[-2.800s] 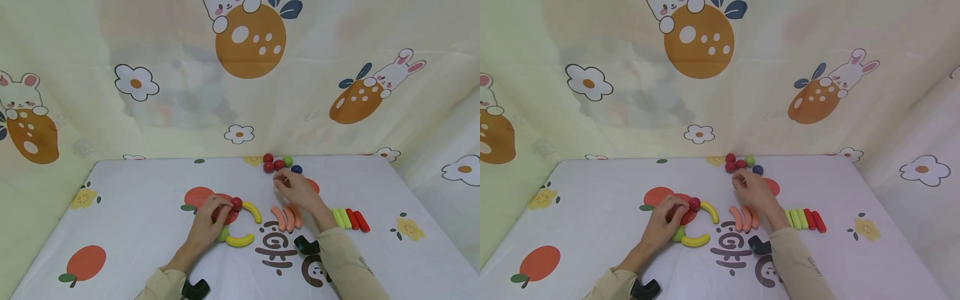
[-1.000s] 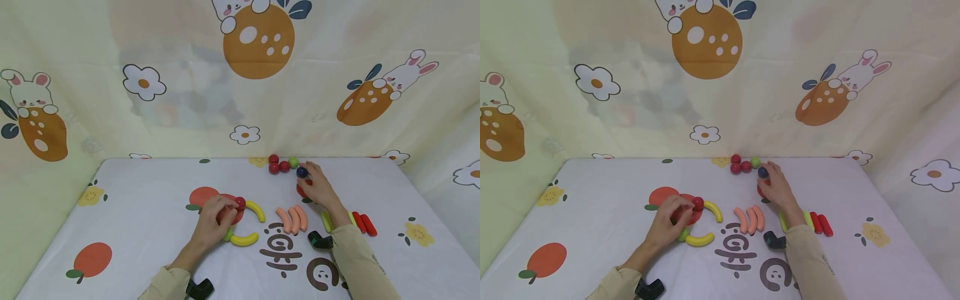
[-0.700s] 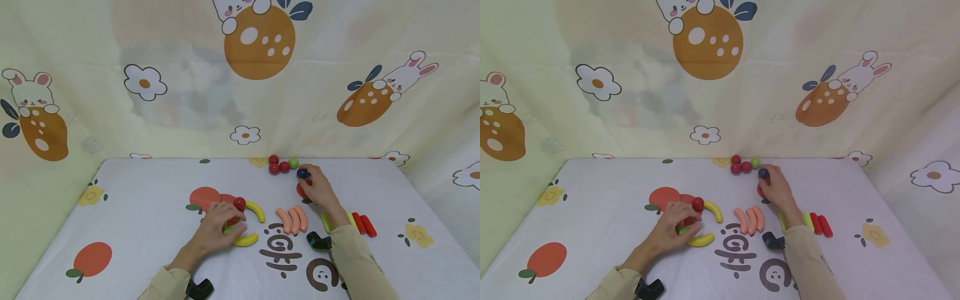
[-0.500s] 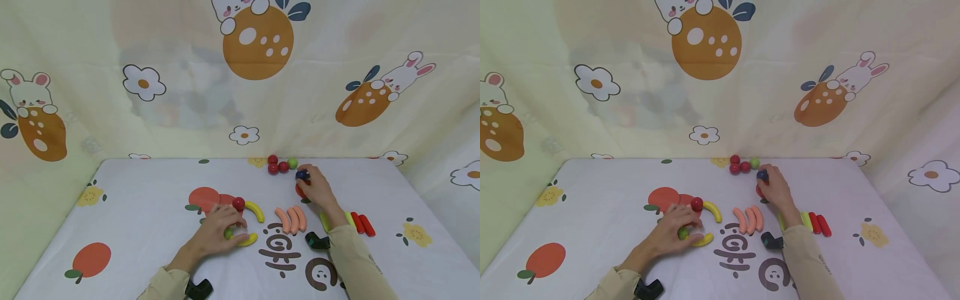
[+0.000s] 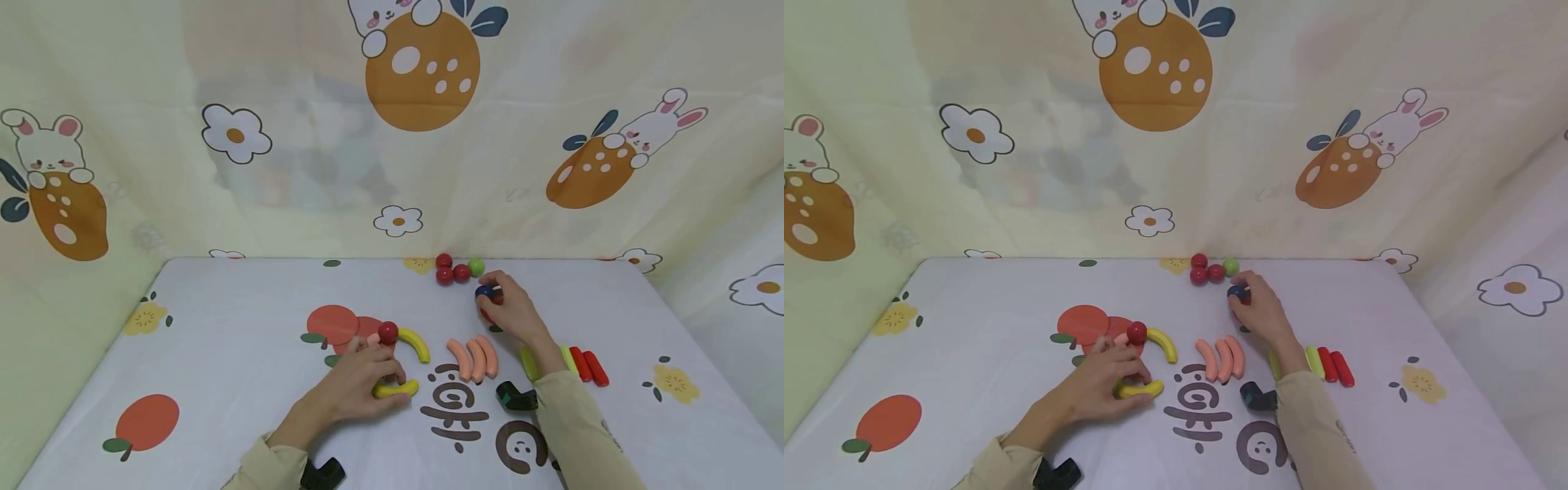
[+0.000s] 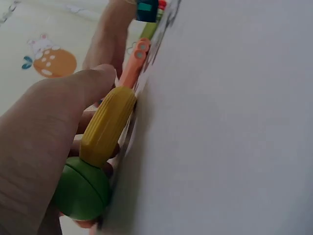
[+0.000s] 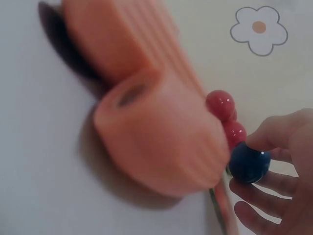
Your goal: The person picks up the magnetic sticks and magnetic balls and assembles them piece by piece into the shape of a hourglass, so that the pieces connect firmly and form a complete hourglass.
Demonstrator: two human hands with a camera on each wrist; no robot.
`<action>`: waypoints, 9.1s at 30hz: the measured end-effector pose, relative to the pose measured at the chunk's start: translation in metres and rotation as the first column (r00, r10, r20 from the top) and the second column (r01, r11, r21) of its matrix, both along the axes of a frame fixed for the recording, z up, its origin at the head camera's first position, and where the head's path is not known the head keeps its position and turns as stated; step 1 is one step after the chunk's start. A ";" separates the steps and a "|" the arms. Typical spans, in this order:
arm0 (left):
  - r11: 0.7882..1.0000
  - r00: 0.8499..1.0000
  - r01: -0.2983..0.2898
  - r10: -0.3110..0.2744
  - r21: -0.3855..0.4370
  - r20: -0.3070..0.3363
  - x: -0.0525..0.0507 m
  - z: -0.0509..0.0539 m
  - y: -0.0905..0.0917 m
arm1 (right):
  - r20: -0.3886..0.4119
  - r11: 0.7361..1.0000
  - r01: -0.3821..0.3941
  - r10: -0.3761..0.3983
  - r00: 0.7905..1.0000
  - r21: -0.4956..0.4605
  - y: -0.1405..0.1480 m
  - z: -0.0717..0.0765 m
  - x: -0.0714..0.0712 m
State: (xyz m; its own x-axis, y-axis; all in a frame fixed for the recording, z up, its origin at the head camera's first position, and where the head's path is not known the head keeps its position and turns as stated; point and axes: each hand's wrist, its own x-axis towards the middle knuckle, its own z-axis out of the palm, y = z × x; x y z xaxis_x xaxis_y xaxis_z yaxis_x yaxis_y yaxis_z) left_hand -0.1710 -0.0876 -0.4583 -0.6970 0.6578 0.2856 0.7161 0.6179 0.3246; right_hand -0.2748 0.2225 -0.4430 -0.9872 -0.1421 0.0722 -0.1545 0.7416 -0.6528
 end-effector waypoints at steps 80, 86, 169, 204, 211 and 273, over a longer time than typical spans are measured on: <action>0.992 0.971 -0.069 0.091 -0.105 0.223 0.008 0.031 0.002 | 0.235 0.834 -0.550 0.544 0.806 -0.046 -0.073 0.048 0.066; 0.994 0.970 -0.056 0.076 -0.093 0.232 0.007 0.031 -0.001 | 0.217 0.810 -0.587 0.572 0.791 0.005 -0.080 0.050 0.069; 0.999 0.968 -0.037 0.040 -0.016 0.247 0.000 0.038 -0.006 | 0.127 0.940 -0.286 0.265 0.956 0.188 -0.107 0.014 0.070; 0.914 0.869 -0.367 0.271 0.171 0.415 -0.056 0.012 -0.028 | -0.010 0.985 -0.156 0.157 0.988 0.073 -0.020 0.037 0.061; 0.905 0.863 -0.388 0.292 0.172 0.411 -0.061 0.010 -0.025 | -0.077 0.986 -0.132 0.140 0.987 0.104 0.002 0.038 0.063; 0.880 0.843 -0.452 0.367 0.148 0.394 -0.068 -0.003 -0.029 | 0.482 0.974 -0.140 0.037 0.875 0.178 0.148 0.041 0.089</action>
State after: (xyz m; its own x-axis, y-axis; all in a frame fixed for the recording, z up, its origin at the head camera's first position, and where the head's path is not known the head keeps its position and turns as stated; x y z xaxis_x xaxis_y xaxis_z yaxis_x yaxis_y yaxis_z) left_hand -0.2386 -0.1164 -0.4613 -0.9682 0.2366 0.0815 0.2292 0.7081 0.6679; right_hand -0.1859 0.3707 -0.4018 -0.8778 -0.1915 -0.4390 0.0631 0.8623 -0.5025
